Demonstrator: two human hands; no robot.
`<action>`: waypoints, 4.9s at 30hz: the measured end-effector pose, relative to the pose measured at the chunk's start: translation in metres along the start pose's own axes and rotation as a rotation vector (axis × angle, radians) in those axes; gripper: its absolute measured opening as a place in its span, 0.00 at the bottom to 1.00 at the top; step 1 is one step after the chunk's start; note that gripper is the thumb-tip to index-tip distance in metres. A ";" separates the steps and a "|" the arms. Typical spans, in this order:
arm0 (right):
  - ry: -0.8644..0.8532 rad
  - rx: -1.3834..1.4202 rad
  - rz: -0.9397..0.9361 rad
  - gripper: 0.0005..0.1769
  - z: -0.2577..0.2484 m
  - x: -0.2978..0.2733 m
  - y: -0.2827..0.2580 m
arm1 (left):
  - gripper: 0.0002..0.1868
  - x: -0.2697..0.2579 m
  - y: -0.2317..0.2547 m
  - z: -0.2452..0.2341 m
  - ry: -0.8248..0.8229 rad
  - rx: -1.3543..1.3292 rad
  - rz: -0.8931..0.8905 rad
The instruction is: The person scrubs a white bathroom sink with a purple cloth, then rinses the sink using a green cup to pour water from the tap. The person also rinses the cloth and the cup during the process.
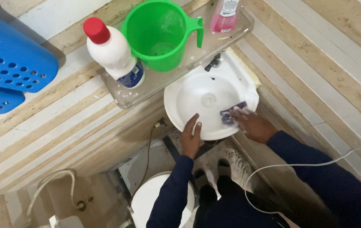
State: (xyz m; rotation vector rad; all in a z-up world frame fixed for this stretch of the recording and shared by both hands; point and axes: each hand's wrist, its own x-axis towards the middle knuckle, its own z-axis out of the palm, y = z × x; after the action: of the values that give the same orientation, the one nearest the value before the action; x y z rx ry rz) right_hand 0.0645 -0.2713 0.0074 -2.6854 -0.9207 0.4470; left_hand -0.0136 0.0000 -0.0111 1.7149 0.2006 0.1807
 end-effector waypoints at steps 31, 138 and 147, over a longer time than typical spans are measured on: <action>0.205 0.000 0.054 0.38 0.024 -0.030 -0.009 | 0.25 -0.020 0.004 0.041 -0.245 0.013 0.078; 0.155 -0.186 0.095 0.40 0.111 0.138 -0.170 | 0.41 -0.002 -0.023 -0.058 0.155 -0.227 -0.015; 0.071 -0.164 0.163 0.44 0.105 0.149 -0.179 | 0.40 0.007 -0.032 -0.063 0.137 -0.174 0.057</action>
State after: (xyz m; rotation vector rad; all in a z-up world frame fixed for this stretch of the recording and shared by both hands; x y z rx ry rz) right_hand 0.0394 -0.0256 -0.0569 -2.9178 -0.7521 0.3192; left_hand -0.0226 0.0664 -0.0332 1.5371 0.2307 0.3492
